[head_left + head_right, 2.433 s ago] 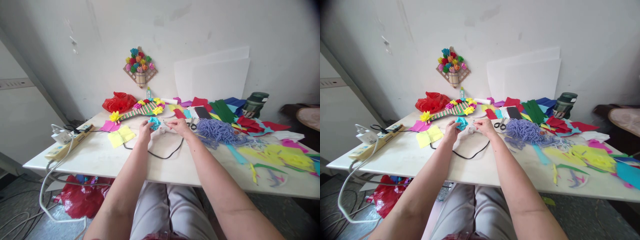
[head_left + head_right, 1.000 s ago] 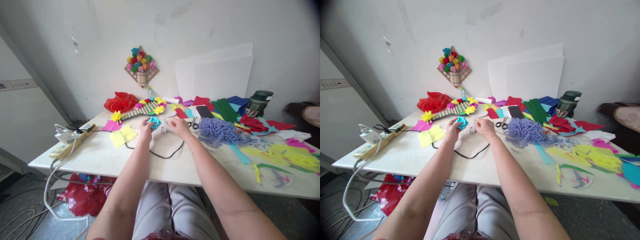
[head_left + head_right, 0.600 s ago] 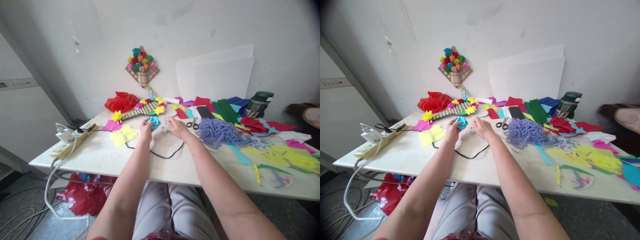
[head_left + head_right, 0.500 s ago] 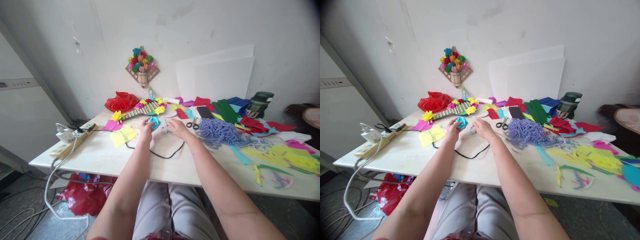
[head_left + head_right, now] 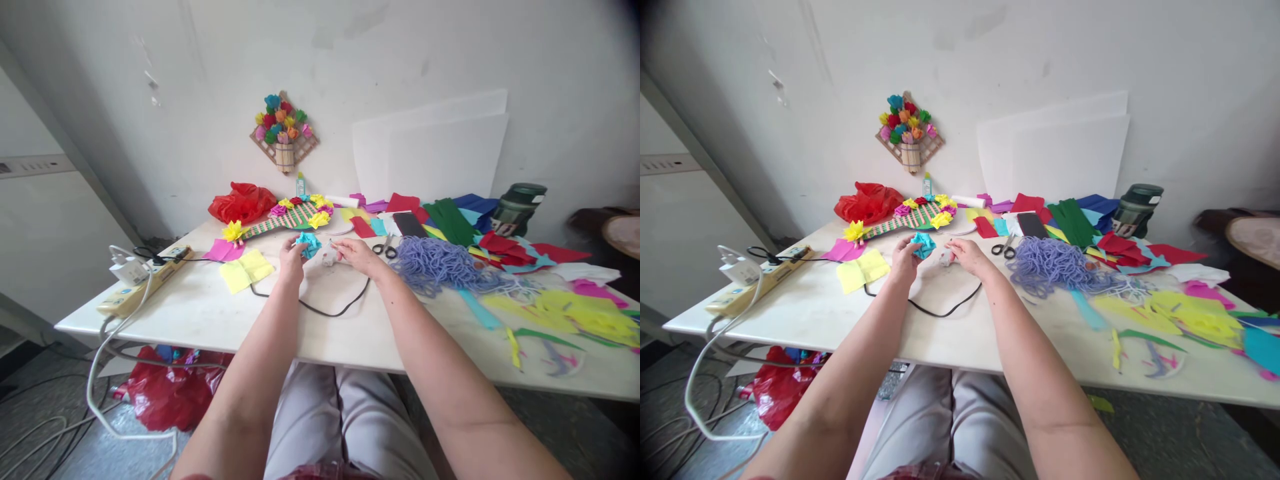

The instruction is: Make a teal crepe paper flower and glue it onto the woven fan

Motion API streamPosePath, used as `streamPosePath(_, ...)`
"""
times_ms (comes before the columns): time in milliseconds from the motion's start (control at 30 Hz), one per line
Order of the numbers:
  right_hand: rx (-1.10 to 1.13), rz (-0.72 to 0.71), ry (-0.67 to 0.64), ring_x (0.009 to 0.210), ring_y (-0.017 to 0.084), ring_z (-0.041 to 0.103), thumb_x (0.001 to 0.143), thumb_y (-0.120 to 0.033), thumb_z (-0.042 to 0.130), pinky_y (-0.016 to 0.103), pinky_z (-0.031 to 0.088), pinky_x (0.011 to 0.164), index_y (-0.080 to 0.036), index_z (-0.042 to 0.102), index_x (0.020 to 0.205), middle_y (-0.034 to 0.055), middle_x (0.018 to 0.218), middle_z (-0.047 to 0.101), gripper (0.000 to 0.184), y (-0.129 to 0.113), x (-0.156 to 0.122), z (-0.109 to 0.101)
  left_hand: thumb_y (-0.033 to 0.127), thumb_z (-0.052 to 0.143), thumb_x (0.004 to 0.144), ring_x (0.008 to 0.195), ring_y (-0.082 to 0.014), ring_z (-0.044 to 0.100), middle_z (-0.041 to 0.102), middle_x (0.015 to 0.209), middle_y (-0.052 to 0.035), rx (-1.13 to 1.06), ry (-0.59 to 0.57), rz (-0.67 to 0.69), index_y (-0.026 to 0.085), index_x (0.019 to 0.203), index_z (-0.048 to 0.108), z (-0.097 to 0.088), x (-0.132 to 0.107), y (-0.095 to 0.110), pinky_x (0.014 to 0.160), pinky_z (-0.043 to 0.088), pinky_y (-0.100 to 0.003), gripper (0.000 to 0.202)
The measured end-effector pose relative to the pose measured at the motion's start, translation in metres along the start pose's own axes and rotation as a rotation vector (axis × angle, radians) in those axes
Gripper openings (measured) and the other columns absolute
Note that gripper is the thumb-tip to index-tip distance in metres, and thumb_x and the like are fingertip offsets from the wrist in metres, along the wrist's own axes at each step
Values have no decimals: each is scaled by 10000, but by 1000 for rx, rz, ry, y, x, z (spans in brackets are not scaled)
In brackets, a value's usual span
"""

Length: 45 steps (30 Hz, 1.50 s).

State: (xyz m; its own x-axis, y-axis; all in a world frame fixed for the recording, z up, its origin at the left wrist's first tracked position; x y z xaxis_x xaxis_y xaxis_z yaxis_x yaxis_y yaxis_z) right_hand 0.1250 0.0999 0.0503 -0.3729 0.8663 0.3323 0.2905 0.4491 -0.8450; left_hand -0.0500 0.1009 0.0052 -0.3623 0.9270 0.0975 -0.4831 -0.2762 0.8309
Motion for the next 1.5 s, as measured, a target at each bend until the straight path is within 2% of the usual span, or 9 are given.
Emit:
streamPosePath(167, 135, 105, -18, 445, 57, 344, 741, -415, 618, 223, 269, 441, -119, 696, 750, 3, 602, 597, 306, 13, -1, 2, 190, 695, 479, 638, -157, 622, 638, 707, -7, -1, -8, -4, 165, 891, 584, 2, -2, 1, 661, 539, -342, 427)
streamPosePath(367, 174, 80, 52, 501, 82, 419, 651, -390, 689, 234, 328, 490, -95, 726, 709, 17, 540, 595, 302, 5, -5, -6, 190, 692, 487, 650, -168, 632, 634, 708, -8, 1, -14, -12, 167, 902, 587, 3, -3, 2, 645, 533, -331, 428)
streamPosePath(500, 203, 132, 80, 446, 62, 376, 609, -336, 724, 231, 302, 455, -91, 741, 754, 15, 530, 610, 286, 9, -6, -9, 189, 693, 486, 643, -166, 630, 635, 707, -8, 2, -12, -17, 170, 895, 586, 3, -3, 1, 631, 532, -324, 423)
streamPosePath(667, 201, 168, 116, 415, 56, 354, 618, -271, 724, 229, 263, 421, -94, 747, 758, 21, 529, 625, 227, 14, -5, -12, 192, 693, 485, 635, -164, 628, 633, 704, -7, 7, -14, -16, 170, 897, 587, 4, -4, 1, 613, 528, -314, 426)
streamPosePath(800, 225, 186, 79, 436, 46, 340, 655, -218, 692, 217, 237, 425, -100, 749, 751, 40, 594, 664, 162, 15, -6, -8, 183, 692, 485, 626, -158, 622, 630, 701, -5, -2, -16, -17, 172, 884, 587, 4, -4, 1, 611, 526, -312, 413)
streamPosePath(1000, 277, 228, 82, 447, 50, 352, 642, -195, 698, 215, 274, 438, -103, 748, 774, 33, 594, 664, 169, 21, -6, -7, 184, 695, 492, 637, -161, 624, 628, 707, -6, 5, -17, -20, 175, 884, 588, 4, -4, 1, 630, 530, -323, 406)
streamPosePath(1133, 250, 213, 99, 446, 54, 343, 627, -239, 707, 222, 288, 449, -98, 744, 758, 29, 559, 642, 196, 19, -5, -9, 194, 696, 502, 642, -162, 626, 626, 706, -4, 16, -26, -21, 177, 891, 587, 4, -5, 1, 648, 534, -333, 404)
streamPosePath(1367, 107, 90, 174, 557, 124, 494, 622, -368, 696, 251, 381, 546, -131, 695, 602, 30, 516, 603, 238, 1, -6, -19, 179, 685, 504, 639, -163, 630, 636, 729, -14, 12, -20, -27, 171, 898, 580, 4, -3, 0, 634, 538, -328, 407)
streamPosePath(1500, 46, 77, 183, 569, 143, 518, 611, -394, 713, 271, 410, 575, -149, 646, 518, 27, 502, 590, 271, -3, -7, -20, 174, 682, 518, 651, -167, 634, 640, 744, -22, 15, -23, -35, 171, 907, 579, 4, -4, -1, 634, 538, -327, 402)
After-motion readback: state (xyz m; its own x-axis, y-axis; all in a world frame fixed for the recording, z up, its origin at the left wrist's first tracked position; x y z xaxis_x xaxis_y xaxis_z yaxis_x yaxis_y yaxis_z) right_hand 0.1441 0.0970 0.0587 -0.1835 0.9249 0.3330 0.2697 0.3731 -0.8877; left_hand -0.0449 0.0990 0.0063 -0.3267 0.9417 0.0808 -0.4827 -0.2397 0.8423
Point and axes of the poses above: each hand's wrist, its own x-axis towards the middle knuckle, its own z-axis out of the palm, y = z × x, the point moved 10 cm from there along x, towards the middle knuckle
